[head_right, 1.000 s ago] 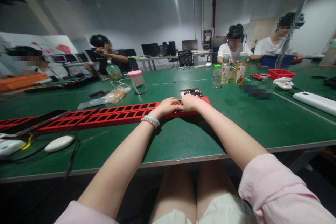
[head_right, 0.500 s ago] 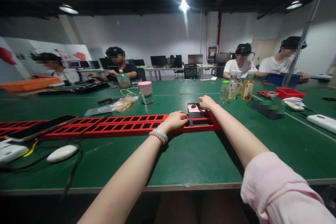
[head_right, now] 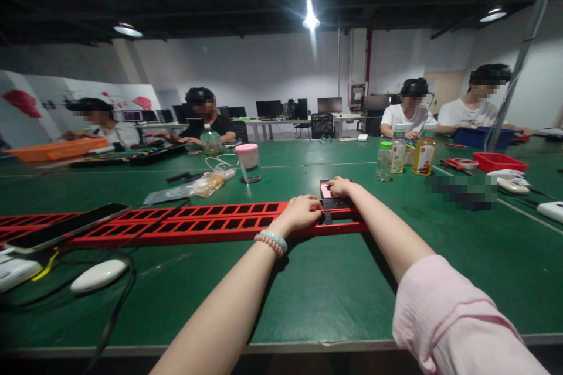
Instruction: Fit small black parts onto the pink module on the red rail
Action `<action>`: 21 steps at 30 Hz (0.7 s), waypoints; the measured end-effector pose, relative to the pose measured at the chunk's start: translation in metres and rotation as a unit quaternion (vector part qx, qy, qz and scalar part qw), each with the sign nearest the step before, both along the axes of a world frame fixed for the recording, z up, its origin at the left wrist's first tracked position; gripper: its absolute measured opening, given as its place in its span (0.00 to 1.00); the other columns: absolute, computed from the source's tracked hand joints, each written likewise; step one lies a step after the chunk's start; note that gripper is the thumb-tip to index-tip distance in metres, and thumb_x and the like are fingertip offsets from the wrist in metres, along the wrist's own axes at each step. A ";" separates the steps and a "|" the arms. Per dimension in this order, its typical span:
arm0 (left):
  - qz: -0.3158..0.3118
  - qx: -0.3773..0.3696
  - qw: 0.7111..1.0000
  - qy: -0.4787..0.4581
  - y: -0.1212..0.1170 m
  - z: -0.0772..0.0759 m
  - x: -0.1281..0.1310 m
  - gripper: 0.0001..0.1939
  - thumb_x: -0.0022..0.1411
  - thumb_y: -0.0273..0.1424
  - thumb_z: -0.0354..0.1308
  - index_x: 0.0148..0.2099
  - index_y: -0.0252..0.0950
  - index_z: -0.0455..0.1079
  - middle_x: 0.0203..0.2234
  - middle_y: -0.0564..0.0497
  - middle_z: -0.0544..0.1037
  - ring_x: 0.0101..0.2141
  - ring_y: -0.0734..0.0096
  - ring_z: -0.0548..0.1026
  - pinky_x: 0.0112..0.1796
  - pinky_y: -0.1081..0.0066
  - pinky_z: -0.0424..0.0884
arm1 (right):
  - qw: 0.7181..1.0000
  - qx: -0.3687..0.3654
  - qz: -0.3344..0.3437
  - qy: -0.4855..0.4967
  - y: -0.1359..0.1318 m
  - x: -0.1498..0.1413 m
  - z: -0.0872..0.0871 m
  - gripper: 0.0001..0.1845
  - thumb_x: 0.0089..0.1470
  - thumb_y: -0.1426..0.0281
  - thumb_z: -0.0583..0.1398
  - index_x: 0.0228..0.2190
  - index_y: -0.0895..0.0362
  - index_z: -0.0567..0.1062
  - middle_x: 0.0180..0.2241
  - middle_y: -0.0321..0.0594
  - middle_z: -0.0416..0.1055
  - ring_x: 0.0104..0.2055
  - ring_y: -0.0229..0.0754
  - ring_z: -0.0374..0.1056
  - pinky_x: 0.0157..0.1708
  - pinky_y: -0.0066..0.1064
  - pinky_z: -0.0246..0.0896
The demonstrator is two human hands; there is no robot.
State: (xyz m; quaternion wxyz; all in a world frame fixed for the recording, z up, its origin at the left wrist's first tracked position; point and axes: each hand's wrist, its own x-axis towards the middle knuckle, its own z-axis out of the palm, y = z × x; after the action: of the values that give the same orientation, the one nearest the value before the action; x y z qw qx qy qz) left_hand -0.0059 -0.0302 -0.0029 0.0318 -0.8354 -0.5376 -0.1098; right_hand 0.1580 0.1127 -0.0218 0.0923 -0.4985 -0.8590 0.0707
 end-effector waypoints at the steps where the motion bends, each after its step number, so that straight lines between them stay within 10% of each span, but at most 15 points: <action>1: -0.005 0.005 1.000 0.002 0.001 0.000 0.000 0.15 0.58 0.39 0.48 0.39 0.44 0.75 0.43 0.49 0.75 0.43 0.60 0.72 0.43 0.65 0.65 | 1.000 -0.007 0.006 0.000 -0.001 0.002 0.001 0.25 0.45 0.74 0.58 0.47 0.52 0.74 0.50 0.42 0.70 0.46 0.46 0.69 0.45 0.28 0.62; 9: -0.013 0.011 1.000 0.012 0.007 0.000 0.000 0.16 0.59 0.38 0.47 0.39 0.43 0.75 0.44 0.49 0.75 0.42 0.60 0.72 0.43 0.66 0.66 | 0.997 -0.039 0.061 0.021 -0.021 0.020 0.016 0.15 0.47 0.72 0.60 0.39 0.56 0.78 0.42 0.38 0.75 0.43 0.42 0.70 0.41 0.23 0.61; 21: -0.001 -0.004 1.000 0.006 0.013 -0.002 -0.001 0.16 0.59 0.39 0.47 0.41 0.43 0.75 0.45 0.49 0.74 0.44 0.61 0.71 0.45 0.66 0.65 | 0.996 0.022 -0.029 0.085 -0.022 0.019 0.003 0.14 0.43 0.69 0.65 0.36 0.54 0.78 0.41 0.39 0.75 0.44 0.44 0.69 0.44 0.26 0.61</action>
State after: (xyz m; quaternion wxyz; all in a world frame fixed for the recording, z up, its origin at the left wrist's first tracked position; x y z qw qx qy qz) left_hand -0.0072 -0.0177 -0.0046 0.0317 -0.8370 -0.5367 -0.1024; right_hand 0.1768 0.0908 -0.0183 0.1778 -0.5133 -0.8346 0.0914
